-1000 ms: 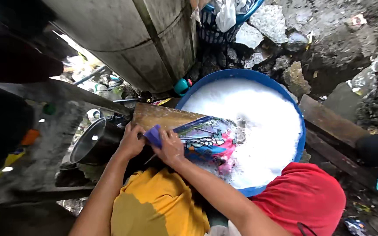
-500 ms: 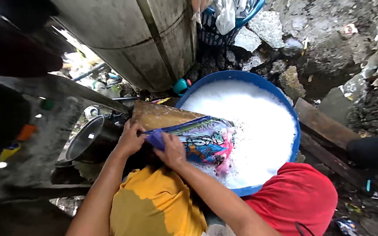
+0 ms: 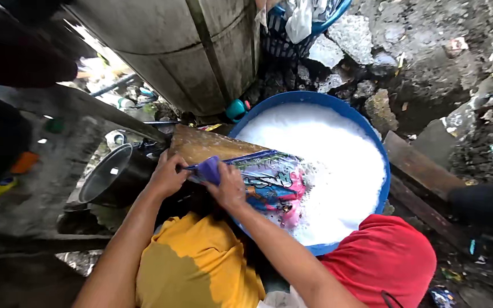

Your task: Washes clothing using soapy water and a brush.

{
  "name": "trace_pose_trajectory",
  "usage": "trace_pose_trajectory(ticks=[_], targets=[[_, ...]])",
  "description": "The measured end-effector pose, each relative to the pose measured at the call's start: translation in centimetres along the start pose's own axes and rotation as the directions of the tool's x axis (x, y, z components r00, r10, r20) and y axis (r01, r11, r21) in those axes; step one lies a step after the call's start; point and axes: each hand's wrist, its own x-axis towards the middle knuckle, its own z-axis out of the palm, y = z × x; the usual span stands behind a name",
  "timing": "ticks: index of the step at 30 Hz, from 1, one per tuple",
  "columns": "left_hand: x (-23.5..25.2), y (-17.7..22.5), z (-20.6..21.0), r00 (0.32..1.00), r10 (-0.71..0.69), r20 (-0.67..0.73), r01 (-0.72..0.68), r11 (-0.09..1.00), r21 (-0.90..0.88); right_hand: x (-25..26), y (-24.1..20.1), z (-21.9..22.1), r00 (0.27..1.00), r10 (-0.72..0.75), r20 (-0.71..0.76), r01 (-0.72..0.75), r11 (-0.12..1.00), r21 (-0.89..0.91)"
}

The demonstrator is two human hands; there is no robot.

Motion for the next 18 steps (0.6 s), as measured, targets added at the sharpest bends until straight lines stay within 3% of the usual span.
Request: trace_pose_trajectory(ticks=[3, 5, 6, 7, 8, 11, 13, 14, 16, 18], targets=[[0.0, 0.1, 0.0, 1.000, -0.019, 0.004, 0.019, 1.000, -0.009, 0.0, 10.5, -5.2, 0.968, 0.193, -0.157, -0.182, 0.980, 0.082], [-0.2, 0.2, 0.1, 0.999, -0.032, 0.011, 0.032, 0.999, -0.005, 0.2, 17.8, -8.6, 0.850, 0.417, -0.323, -0.398, 0.909, 0.124], [-0.2, 0.5, 0.0, 0.999, -0.035, 0.011, 0.035, 0.999, -0.002, 0.7, 19.1, -9.8, 0.774, 0.530, -0.347, -0.505, 0.847, 0.167], [-0.2, 0.6, -0.1, 0.999, -0.036, 0.009, 0.036, 0.999, -0.001, 1.3, 18.8, -10.0, 0.734, 0.577, -0.357, -0.539, 0.816, 0.210], [-0.2, 0.7, -0.1, 0.999, -0.034, 0.007, 0.035, 0.999, 0.000, 1.9, 16.7, -9.3, 0.750, 0.554, -0.361, -0.506, 0.832, 0.227], [-0.1, 0.4, 0.0, 0.999, -0.034, 0.006, 0.034, 0.999, -0.001, 1.0, 4.1, -2.4, 0.952, 0.242, -0.188, -0.209, 0.961, 0.180], [-0.1, 0.2, -0.1, 1.000, -0.011, 0.003, 0.011, 1.000, -0.003, -0.4, -1.6, 1.5, 1.000, 0.007, -0.016, -0.005, 0.997, 0.075], [-0.1, 0.3, -0.1, 1.000, -0.001, 0.004, 0.001, 1.000, -0.006, -0.8, -2.1, 2.0, 0.998, -0.060, 0.035, 0.058, 0.997, 0.050], [-0.1, 0.2, -0.1, 1.000, -0.005, 0.001, 0.005, 1.000, -0.004, -0.7, 1.3, 0.3, 0.997, -0.071, 0.017, 0.072, 0.997, -0.004], [0.0, 0.1, 0.0, 1.000, -0.018, -0.005, 0.018, 1.000, -0.011, -0.9, 8.5, -3.6, 0.987, 0.097, -0.127, -0.097, 0.995, 0.007]])
